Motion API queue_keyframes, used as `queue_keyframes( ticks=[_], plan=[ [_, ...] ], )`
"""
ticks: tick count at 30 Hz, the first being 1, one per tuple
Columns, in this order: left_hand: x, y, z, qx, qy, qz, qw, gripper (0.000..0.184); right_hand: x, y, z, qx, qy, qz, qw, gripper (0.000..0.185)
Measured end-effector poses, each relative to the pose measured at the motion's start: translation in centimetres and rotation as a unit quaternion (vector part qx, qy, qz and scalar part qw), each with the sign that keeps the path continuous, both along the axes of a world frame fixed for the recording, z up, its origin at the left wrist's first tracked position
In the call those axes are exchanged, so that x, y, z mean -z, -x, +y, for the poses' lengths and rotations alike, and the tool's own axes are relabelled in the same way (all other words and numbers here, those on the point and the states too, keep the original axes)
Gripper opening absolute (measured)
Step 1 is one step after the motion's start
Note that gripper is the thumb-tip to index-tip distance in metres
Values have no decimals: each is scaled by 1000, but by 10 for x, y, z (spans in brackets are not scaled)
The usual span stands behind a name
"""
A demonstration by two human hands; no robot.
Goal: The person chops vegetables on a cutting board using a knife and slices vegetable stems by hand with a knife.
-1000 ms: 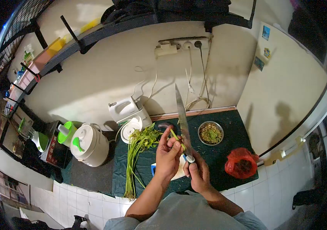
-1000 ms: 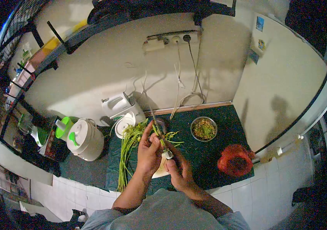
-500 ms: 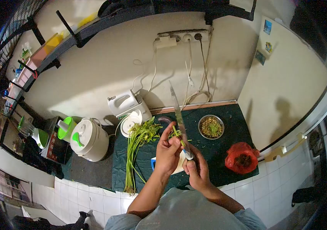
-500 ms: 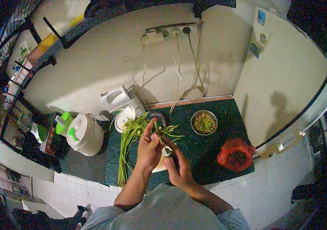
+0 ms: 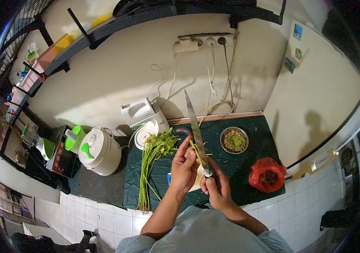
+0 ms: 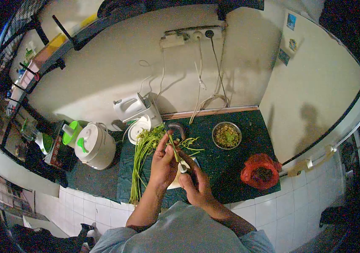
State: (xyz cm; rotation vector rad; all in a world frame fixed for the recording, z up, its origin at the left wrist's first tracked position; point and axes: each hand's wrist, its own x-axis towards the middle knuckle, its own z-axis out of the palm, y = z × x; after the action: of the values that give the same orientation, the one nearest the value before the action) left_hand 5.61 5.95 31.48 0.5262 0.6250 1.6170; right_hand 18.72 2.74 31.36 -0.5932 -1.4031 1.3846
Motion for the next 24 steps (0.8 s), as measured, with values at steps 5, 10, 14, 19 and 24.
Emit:
queue_keyframes(
  ticks=[5,10,14,19,24],
  plan=[
    [0,-7,-4,-6,8,-5,1000,56,5,-2,-4,-4,-9,-6,1000,57],
    [6,-7,-6,-7,6,-14,1000,56,13,0,-1,33,-45,-31,998,56],
    [5,-5,-9,2,-10,-25,1000,55,17,-1,2,43,-68,-55,995,56],
    [5,-6,-11,26,-39,-2,999,53,11,2,0,33,-43,-21,998,53],
    [4,0,-8,8,33,-20,999,42,5,2,0,16,-36,-8,999,51]
  ],
)
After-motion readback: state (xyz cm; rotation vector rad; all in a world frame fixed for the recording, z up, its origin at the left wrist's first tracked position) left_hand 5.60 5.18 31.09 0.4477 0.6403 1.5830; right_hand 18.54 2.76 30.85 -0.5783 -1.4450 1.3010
